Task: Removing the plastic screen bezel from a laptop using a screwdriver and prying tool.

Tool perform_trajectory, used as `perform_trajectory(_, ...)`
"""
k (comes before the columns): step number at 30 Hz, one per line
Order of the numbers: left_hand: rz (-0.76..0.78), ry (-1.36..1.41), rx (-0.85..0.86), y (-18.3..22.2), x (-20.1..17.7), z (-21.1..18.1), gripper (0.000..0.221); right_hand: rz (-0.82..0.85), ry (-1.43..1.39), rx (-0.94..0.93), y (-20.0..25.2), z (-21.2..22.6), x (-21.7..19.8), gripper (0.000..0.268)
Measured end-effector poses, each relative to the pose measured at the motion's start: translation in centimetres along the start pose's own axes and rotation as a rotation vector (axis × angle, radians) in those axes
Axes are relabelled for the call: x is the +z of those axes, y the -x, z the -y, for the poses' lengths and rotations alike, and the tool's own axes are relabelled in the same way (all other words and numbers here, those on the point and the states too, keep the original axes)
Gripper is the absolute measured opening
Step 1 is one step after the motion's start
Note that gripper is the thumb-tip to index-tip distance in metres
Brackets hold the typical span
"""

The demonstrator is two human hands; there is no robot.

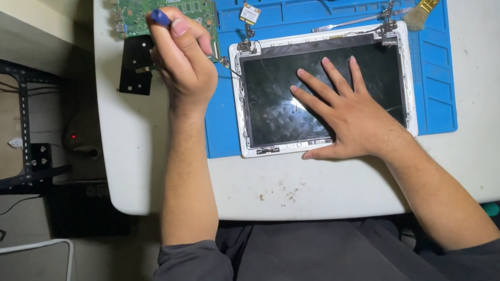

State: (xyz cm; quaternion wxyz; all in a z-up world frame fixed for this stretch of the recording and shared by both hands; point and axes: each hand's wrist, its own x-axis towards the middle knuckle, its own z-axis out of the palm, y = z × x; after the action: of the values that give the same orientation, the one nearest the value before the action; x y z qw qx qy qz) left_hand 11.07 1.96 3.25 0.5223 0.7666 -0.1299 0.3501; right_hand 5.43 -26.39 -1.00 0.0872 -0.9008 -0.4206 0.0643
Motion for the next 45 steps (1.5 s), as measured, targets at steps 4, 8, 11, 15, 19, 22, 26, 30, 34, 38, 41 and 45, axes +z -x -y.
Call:
perform_trajectory(4, 0.019, 0.020, 0.066, -0.2, 0.6, 1.3, 0.029, -0.002, -0.003, 0.005, 0.0, 0.0, 0.0, 0.118)
perform_trajectory(8, 0.050, -0.016, 0.044, -0.3, 0.7, 1.4, 0.029, -0.005, -0.012, 0.004, -0.1, -0.1, 0.0, 0.118)
perform_trajectory(11, 0.058, -0.023, 0.041, -0.2, 0.6, 1.6, 0.030, -0.007, -0.027, 0.004, -0.1, -0.1, 0.0, 0.118)
perform_trajectory(15, 0.066, -0.013, 0.040, -0.2, 0.6, 1.6, 0.030, -0.007, -0.017, 0.001, -0.1, -0.1, 0.0, 0.118)
perform_trajectory(19, 0.070, -0.019, 0.061, -0.2, 0.6, 1.8, 0.030, -0.004, -0.024, 0.006, -0.1, -0.1, 0.0, 0.118)
perform_trajectory(22, 0.071, -0.022, 0.073, -0.1, 0.6, 1.9, 0.028, -0.006, -0.015, 0.004, 0.0, -0.1, 0.1, 0.119)
perform_trajectory(26, 0.255, 0.057, 0.091, -0.9, -0.2, 1.0, 0.030, -0.012, -0.010, 0.000, 0.0, -0.1, 0.2, 0.120)
perform_trajectory(30, 0.546, 0.251, 0.054, -2.6, -1.9, -1.6, 0.027, -0.025, -0.008, 0.004, 0.0, -0.1, 0.2, 0.120)
perform_trajectory(34, 0.639, 0.133, -0.052, -2.4, -2.7, -2.9, 0.015, -0.020, -0.011, -0.002, 0.1, -0.1, 0.0, 0.119)
perform_trajectory(38, 0.532, 0.101, -0.003, -2.2, -2.2, -3.3, 0.008, -0.015, -0.021, 0.002, -0.1, 0.0, 0.0, 0.118)
perform_trajectory(41, 0.446, 0.048, 0.018, -1.7, -1.8, -2.7, 0.006, -0.020, -0.023, 0.002, 0.0, 0.0, 0.1, 0.119)
perform_trajectory(45, 0.295, -0.058, 0.006, -0.8, -1.9, -2.0, 0.007, -0.004, -0.007, 0.008, -0.1, 0.0, 0.1, 0.119)
